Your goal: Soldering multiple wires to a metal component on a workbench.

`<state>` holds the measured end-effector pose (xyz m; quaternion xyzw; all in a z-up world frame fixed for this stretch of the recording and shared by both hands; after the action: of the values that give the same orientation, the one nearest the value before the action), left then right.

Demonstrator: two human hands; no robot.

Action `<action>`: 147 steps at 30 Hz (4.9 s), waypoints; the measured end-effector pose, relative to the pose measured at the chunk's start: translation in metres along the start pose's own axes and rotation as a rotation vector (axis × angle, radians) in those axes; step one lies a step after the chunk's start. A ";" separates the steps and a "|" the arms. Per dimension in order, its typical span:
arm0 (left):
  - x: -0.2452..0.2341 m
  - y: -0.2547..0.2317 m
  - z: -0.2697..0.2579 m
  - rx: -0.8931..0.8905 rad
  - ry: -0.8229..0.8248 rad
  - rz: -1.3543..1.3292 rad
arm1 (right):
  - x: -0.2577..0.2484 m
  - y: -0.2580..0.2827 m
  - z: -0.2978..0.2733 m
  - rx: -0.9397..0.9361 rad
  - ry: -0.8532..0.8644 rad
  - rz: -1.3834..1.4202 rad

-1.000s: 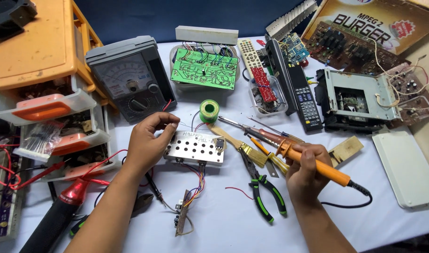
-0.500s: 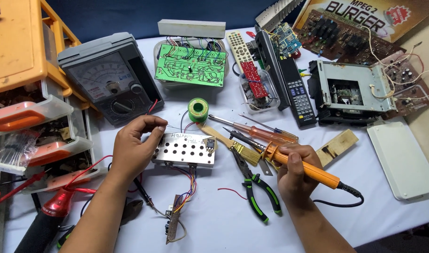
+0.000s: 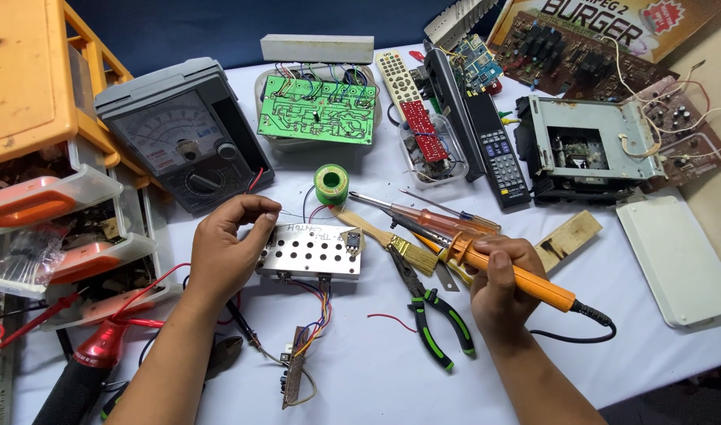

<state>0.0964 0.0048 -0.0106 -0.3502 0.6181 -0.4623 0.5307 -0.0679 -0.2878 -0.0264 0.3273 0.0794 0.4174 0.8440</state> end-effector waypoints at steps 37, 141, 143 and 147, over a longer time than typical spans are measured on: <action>0.001 -0.003 -0.003 0.054 0.001 0.110 | -0.205 0.036 0.006 0.513 -0.541 -0.240; -0.006 -0.012 -0.006 -0.168 0.107 0.193 | -0.172 0.033 -0.022 0.477 0.672 -1.247; -0.009 -0.010 -0.004 -0.176 0.106 0.201 | -0.175 0.032 -0.023 0.473 0.696 -1.266; -0.011 -0.005 -0.003 -0.196 0.097 0.239 | -0.172 0.035 -0.022 0.527 0.700 -1.258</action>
<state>0.0954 0.0137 -0.0020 -0.3015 0.7223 -0.3499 0.5148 -0.2094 -0.3919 -0.0454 0.2595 0.6101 -0.0952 0.7425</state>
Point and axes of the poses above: each hand's wrist, its own z-axis towards the middle knuckle, its own x-axis out of the palm, y = z × x, the point moved 7 cm from there along z, towards the middle knuckle, and after that the axes turned 15 degrees about -x, right-handed, at the moved point
